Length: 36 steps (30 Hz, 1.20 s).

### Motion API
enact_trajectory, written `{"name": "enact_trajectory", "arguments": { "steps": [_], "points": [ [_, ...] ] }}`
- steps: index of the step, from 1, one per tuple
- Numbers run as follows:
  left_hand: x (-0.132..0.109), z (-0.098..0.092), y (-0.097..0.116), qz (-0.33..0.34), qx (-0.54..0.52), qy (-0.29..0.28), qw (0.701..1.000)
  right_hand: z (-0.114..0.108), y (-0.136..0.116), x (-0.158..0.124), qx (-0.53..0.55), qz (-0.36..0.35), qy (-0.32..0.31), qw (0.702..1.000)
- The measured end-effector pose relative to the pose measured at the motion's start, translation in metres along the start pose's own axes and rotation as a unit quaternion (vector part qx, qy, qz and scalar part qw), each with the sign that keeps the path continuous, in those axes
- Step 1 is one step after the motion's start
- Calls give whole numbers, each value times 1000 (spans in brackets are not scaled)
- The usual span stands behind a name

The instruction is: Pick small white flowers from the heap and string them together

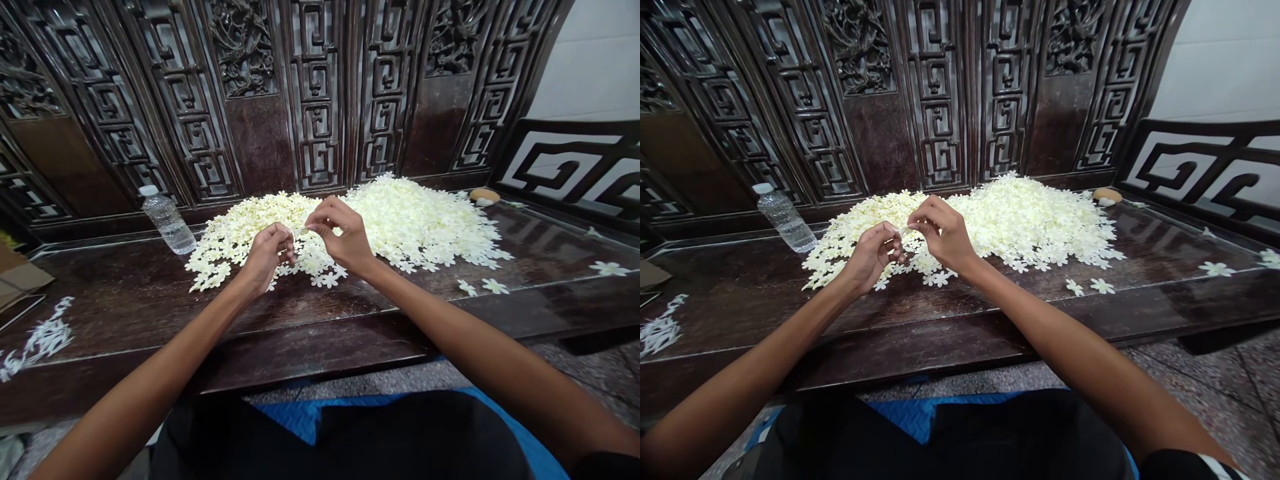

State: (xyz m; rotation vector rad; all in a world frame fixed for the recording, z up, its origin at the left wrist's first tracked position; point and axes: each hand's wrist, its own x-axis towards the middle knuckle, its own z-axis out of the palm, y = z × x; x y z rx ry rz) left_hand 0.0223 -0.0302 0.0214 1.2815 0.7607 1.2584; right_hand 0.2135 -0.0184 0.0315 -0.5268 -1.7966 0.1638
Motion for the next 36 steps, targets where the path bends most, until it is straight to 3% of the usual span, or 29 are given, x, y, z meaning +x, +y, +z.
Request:
{"name": "enact_trajectory", "arguments": {
  "steps": [3,8,11,16,20,27,36],
  "points": [
    [3,-5,-6,-19,39,16,999,-2,0,1,-10,15,17,1000],
    [3,-4,-13,-51,121,-12,991,-3,2,2,-21,48,14,999],
    [3,-2,-9,-13,118,2,993,-1,6,0,-16,68,-11,998],
    [2,-3,0,76,159,-26,984,2,10,-3,-4,91,-42,995],
    [2,-3,-3,94,199,-15,975,4,10,-5,7,118,-43,992],
    [2,-3,-8,95,184,-4,978,7,11,-6,30,139,-41,989],
    [2,-4,-9,65,78,-33,994,10,7,-8,38,149,-59,986]
  ]
}}
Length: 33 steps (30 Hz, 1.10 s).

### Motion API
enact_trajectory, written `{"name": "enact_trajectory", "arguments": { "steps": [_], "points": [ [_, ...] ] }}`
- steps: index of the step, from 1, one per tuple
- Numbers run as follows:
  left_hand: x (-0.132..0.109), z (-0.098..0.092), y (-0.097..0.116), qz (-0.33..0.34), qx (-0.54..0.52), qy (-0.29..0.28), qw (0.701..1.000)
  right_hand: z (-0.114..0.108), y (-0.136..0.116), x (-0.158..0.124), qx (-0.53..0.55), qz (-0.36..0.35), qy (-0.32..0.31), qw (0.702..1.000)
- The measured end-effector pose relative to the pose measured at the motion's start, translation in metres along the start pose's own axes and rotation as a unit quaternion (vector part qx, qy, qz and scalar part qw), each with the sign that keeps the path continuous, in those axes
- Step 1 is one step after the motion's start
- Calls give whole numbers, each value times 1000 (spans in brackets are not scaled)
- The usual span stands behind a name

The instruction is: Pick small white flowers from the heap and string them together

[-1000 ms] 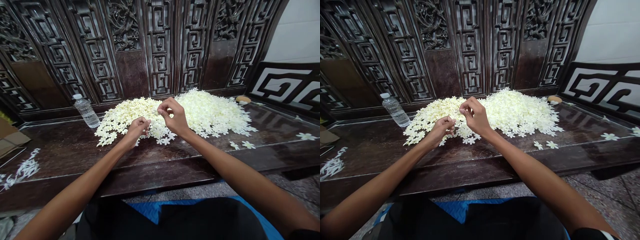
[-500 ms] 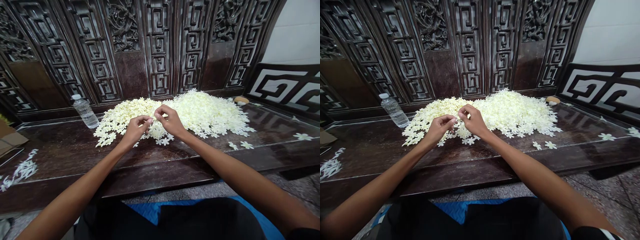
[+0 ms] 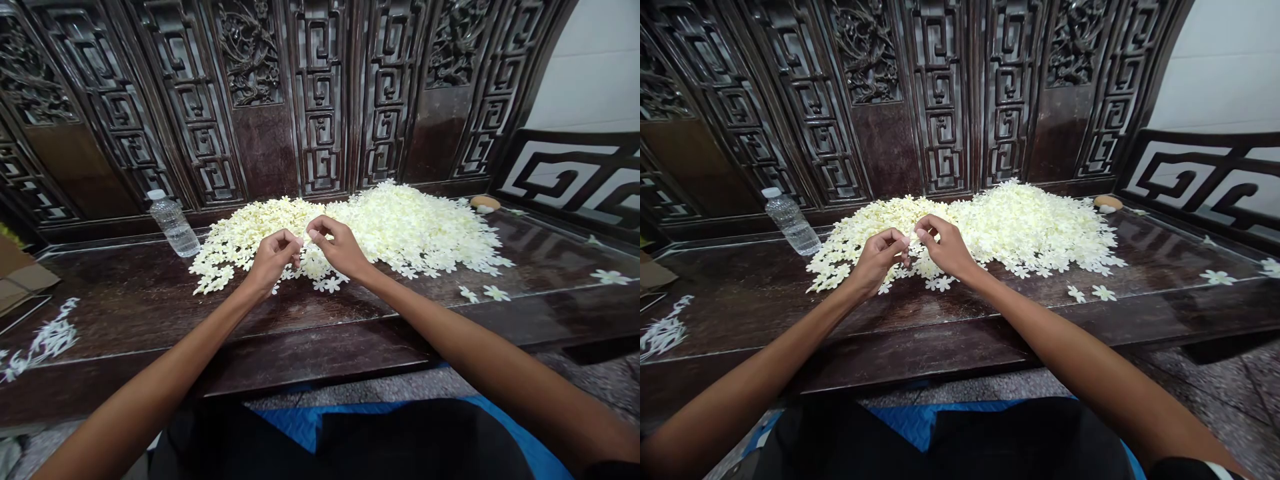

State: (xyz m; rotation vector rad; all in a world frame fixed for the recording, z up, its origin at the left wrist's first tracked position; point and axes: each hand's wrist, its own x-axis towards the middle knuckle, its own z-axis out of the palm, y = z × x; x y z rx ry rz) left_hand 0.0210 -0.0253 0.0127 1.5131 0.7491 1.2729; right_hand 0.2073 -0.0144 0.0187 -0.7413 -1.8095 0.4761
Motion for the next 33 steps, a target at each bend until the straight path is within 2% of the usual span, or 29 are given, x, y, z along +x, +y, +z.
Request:
{"name": "enact_trajectory", "arguments": {
  "steps": [4,8,11,19,25,33],
  "points": [
    [-1,1,3,1,-9,15,1000,-3,-7,0,-19,-44,19,999],
    [-2,2,6,8,20,16,1000,-7,-12,2,-56,-75,-19,995],
    [-2,4,8,14,28,5,999,-6,-12,2,-46,-62,-38,996],
    [0,4,12,-27,15,-10,999,-3,-9,1,-4,-38,-33,999],
    [0,4,14,-41,9,-9,999,-2,-4,2,42,0,-32,999],
    [0,1,15,-48,6,-10,999,-6,-4,3,89,16,-58,994]
  ]
}}
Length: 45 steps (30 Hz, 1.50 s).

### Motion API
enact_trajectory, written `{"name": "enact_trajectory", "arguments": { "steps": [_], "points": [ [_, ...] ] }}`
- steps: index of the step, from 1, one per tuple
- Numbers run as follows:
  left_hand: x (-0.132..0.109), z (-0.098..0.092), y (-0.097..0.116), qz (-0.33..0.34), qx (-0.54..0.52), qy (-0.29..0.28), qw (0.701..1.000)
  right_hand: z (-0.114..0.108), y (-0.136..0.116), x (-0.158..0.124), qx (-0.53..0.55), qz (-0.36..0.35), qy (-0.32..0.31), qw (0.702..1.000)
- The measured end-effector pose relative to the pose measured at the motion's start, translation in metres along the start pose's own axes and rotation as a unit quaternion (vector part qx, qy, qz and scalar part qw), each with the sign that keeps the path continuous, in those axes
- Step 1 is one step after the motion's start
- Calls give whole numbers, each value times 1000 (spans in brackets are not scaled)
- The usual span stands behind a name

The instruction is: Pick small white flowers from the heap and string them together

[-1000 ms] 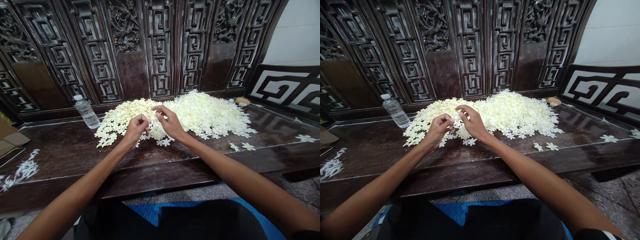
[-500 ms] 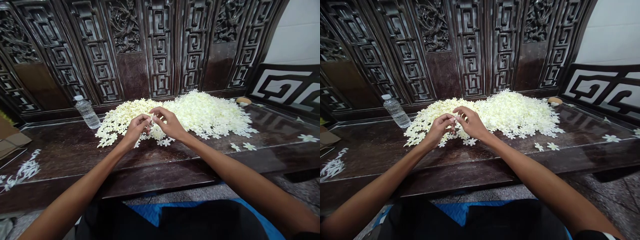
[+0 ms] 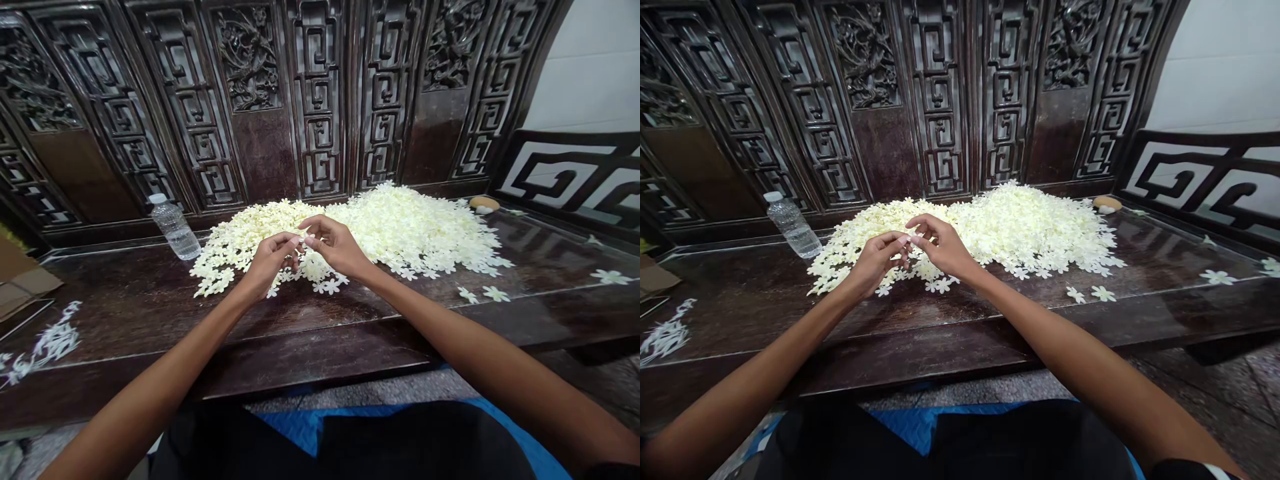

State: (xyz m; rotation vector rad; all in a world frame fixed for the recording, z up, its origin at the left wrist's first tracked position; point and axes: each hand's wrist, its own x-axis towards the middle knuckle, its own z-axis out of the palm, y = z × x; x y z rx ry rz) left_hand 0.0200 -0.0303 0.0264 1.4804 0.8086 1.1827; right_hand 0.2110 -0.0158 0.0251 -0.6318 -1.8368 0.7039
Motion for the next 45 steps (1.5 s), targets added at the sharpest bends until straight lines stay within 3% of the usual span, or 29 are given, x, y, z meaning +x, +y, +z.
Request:
{"name": "enact_trajectory", "arguments": {
  "steps": [12,23,30,45],
  "points": [
    [0,-2,-4,-17,-58,-37,998,0,6,1,-8,8,3,1000],
    [0,-1,-3,-18,-56,-40,997,3,8,-1,-148,-19,-17,989],
    [0,-4,-8,-31,-69,-51,996,5,15,-2,-142,-26,-54,988],
    [3,-8,-13,-60,-37,-34,997,4,17,0,-160,-70,-48,983]
  ]
}}
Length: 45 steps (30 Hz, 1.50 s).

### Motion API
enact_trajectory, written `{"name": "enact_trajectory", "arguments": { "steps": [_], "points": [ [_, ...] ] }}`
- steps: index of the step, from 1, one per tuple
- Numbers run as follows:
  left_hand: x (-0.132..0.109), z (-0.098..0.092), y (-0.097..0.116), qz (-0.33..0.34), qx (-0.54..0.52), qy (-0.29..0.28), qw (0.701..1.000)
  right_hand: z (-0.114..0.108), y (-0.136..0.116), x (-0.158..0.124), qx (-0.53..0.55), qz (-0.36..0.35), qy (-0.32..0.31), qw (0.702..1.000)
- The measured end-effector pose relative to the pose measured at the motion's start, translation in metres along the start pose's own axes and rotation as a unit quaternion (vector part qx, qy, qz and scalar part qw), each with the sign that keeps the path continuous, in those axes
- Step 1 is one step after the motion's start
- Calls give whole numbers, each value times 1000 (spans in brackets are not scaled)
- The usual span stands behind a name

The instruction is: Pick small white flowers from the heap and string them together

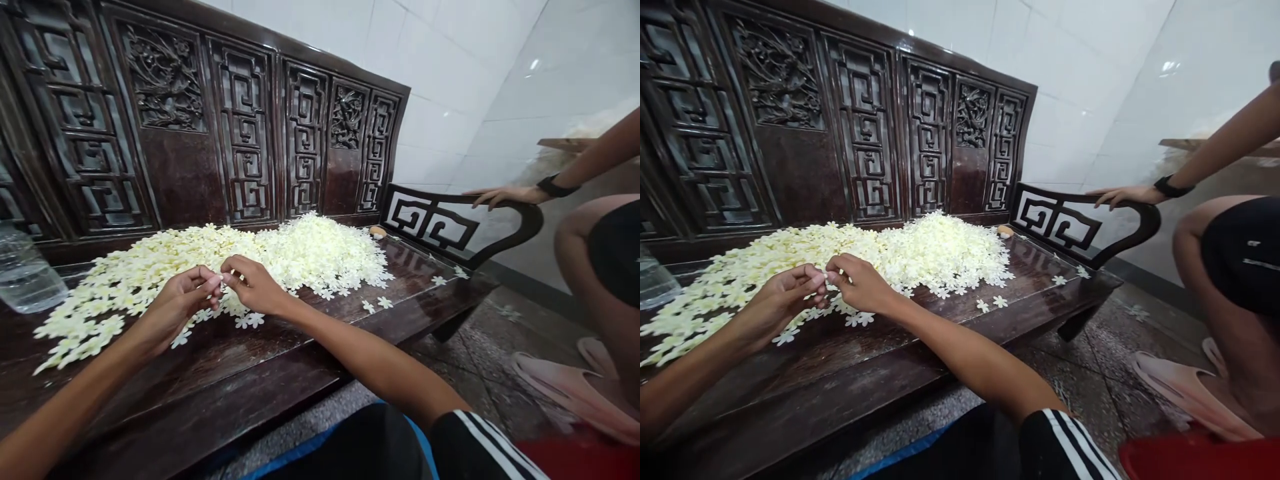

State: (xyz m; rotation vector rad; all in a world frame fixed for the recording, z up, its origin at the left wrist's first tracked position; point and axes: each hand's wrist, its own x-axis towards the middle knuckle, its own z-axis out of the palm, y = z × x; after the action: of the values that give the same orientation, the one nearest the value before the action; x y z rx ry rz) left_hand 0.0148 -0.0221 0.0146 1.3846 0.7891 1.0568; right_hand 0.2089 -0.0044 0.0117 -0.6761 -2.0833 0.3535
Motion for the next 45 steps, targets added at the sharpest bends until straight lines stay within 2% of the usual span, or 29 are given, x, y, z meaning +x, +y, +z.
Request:
{"name": "enact_trajectory", "arguments": {
  "steps": [3,7,12,21,34,41,45],
  "points": [
    [0,2,3,2,22,13,1000,-2,-3,0,0,10,1,1000],
    [-1,8,11,51,103,28,993,-5,-7,0,-13,36,3,999],
    [-1,9,14,72,180,45,980,-6,-6,0,-12,23,3,1000],
    [-2,3,9,67,161,47,983,-5,-4,1,3,2,-3,1000],
    [-2,6,11,68,82,47,993,-7,-8,1,45,28,17,998],
    [-2,6,13,89,131,56,986,-9,-12,1,27,42,24,998],
    [-2,4,12,89,208,88,970,-9,-12,1,7,61,15,998]
  ]
}}
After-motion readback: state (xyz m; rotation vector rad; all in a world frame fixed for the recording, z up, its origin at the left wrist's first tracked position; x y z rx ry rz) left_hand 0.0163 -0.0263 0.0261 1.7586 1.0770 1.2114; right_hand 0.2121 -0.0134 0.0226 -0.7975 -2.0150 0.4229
